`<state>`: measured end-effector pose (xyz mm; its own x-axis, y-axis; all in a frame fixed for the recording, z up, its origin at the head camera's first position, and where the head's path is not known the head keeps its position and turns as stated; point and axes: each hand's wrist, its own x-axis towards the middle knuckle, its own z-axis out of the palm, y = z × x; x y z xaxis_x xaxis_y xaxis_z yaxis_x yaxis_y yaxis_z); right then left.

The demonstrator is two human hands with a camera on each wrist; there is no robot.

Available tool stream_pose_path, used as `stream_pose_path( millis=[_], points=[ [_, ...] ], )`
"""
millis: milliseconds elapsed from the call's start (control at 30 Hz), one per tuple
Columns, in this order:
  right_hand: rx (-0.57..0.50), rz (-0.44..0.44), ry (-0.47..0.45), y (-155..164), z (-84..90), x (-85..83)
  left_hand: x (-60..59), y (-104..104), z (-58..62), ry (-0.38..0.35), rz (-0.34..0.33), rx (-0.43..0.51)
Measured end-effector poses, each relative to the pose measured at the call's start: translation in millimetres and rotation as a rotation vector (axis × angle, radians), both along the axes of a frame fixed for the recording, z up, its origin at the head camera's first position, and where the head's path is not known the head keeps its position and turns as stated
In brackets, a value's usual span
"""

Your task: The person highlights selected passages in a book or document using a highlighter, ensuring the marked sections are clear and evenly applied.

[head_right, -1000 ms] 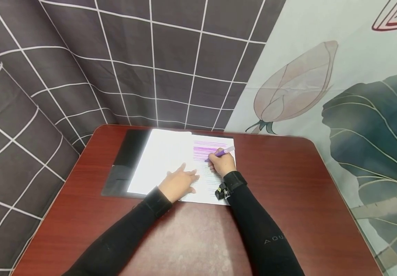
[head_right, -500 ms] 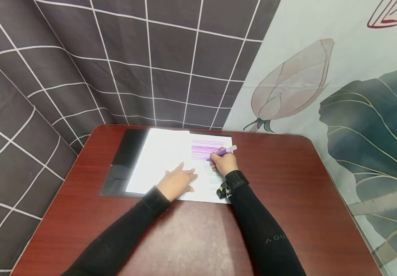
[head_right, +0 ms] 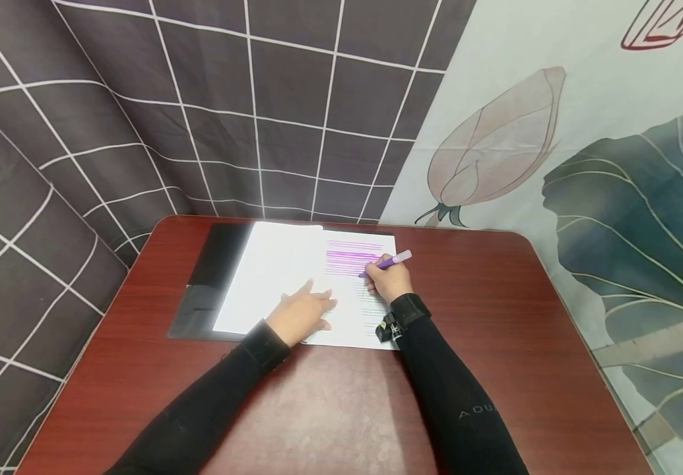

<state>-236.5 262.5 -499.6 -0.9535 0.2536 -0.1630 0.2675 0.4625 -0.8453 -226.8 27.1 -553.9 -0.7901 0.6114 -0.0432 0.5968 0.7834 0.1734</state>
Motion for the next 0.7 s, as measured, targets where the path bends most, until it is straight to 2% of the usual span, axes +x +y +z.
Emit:
stream_pose_path(
  millis=[200, 500, 533, 700],
  points=[
    [0.006, -0.014, -0.027, 5, -0.6, -1.1, 0.5, -1, 0.0, -0.016, 0.007, 0.022],
    [-0.025, -0.048, 0.003, 14, 1.5, 4.3, 5.6, -5, 5.5, 0.002, 0.0, 0.042],
    [-0.023, -0.048, 0.002, 15, 1.8, 4.7, 2.6, -4, 1.9, -0.007, -0.002, 0.045],
    [-0.02, -0.057, -0.014, 21, -0.5, 2.9, 2.9, -2, 2.2, 0.002, -0.006, 0.037]
  ],
)
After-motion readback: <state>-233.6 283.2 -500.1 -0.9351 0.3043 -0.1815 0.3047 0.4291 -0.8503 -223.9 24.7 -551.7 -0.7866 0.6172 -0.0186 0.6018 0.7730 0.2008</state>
